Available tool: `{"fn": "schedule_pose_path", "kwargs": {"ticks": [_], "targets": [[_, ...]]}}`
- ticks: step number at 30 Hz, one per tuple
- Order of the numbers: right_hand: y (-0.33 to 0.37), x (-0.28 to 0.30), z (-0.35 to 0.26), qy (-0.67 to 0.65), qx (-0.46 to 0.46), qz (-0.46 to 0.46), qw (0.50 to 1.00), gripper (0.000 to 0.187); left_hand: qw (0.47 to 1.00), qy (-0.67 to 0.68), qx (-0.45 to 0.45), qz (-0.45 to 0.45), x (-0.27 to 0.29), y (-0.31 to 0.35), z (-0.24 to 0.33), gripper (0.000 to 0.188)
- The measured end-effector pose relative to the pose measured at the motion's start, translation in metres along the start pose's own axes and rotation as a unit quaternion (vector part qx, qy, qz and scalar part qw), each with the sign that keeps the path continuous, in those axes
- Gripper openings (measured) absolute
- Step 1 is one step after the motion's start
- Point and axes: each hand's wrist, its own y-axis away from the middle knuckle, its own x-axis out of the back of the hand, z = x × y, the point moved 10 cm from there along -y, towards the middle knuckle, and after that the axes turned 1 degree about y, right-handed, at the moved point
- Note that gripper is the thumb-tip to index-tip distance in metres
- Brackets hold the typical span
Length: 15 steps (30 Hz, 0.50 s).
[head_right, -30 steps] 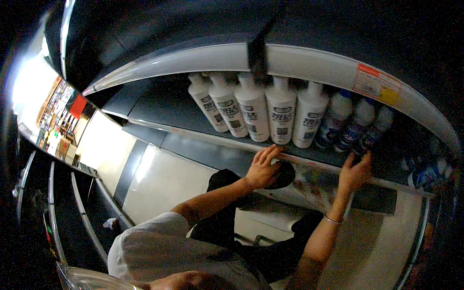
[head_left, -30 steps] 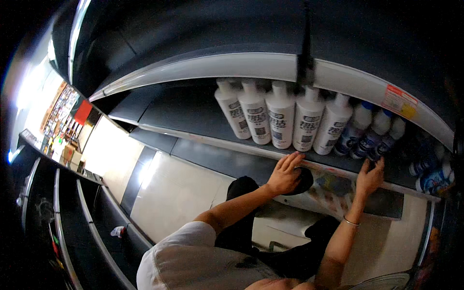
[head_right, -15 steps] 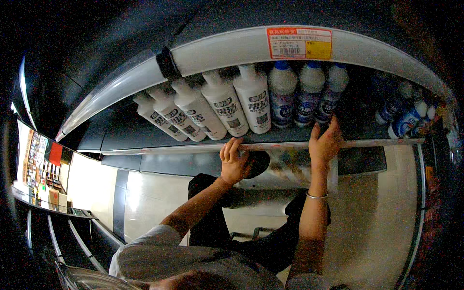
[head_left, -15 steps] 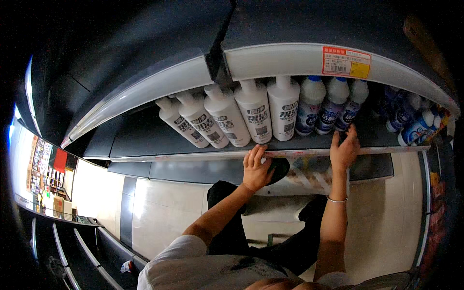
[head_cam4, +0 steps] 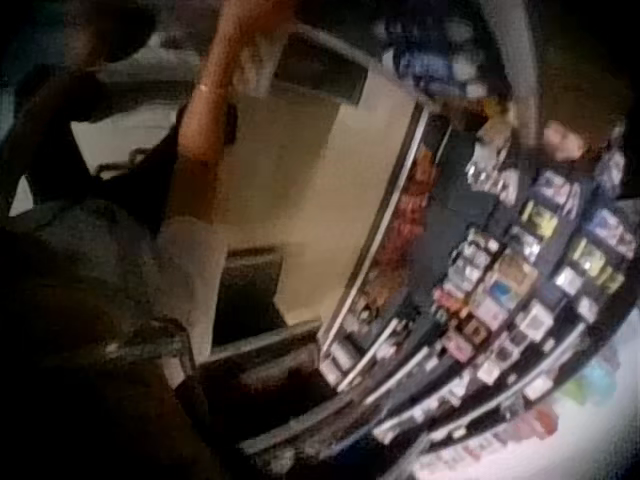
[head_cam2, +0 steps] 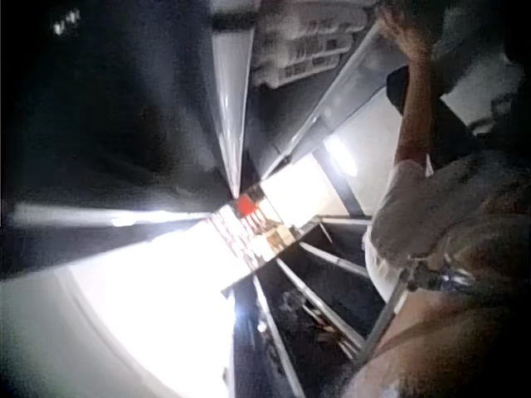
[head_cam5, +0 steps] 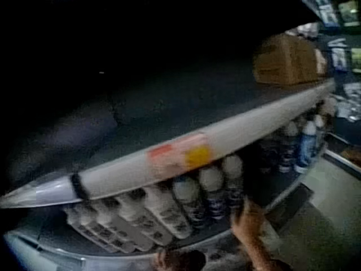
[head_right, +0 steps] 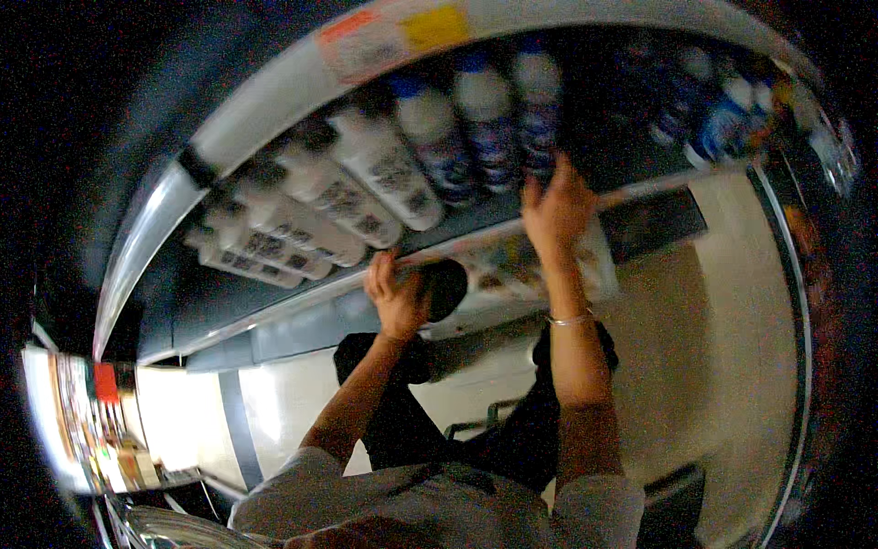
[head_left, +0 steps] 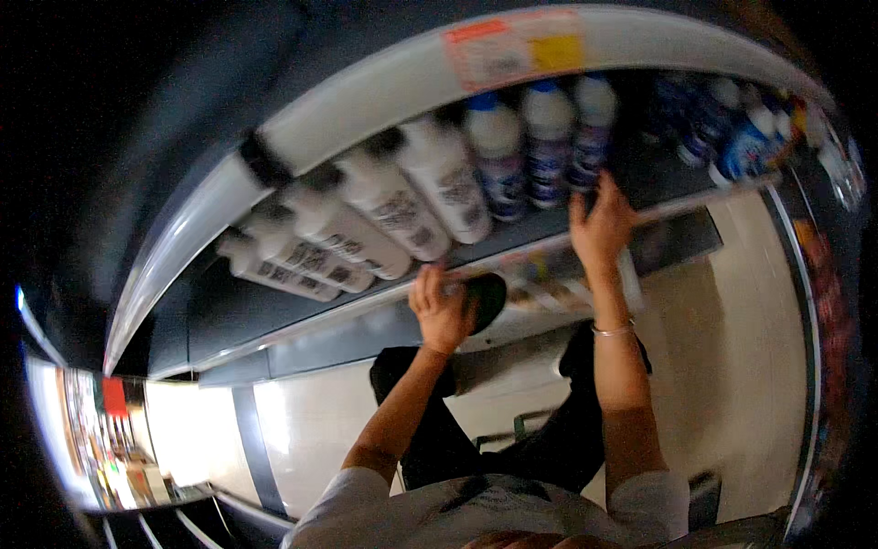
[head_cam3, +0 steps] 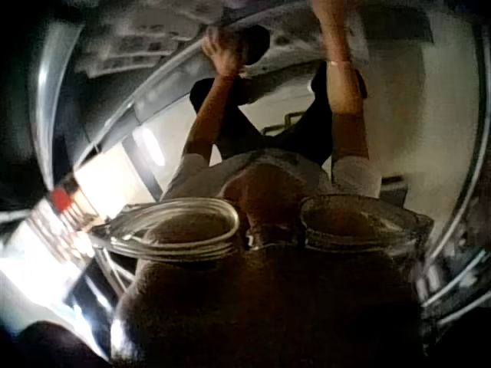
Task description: The person arranges white plastic bottles on a store shelf, using a dark cloth to wipe the bottles and the shelf surface. They pick up bottles, wipe them, and place them in neat rows, occasionally adjusting the alignment of the bottles.
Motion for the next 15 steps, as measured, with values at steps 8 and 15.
{"fn": "schedule_pose_path", "kwargs": {"ticks": [8,15], "targets": [[-0.002,0.01,-0.001,0.017,-0.025,-0.015,0.999,0.057,0.999,-0.035,0.012,-0.004,-0.005,-0.001,0.006,0.03],[-0.001,0.012,-0.004,-0.003,-0.006,0.037,0.999,0.054,0.998,-0.055,-0.003,0.011,-0.003,-0.004,0.008,0.028]]}}
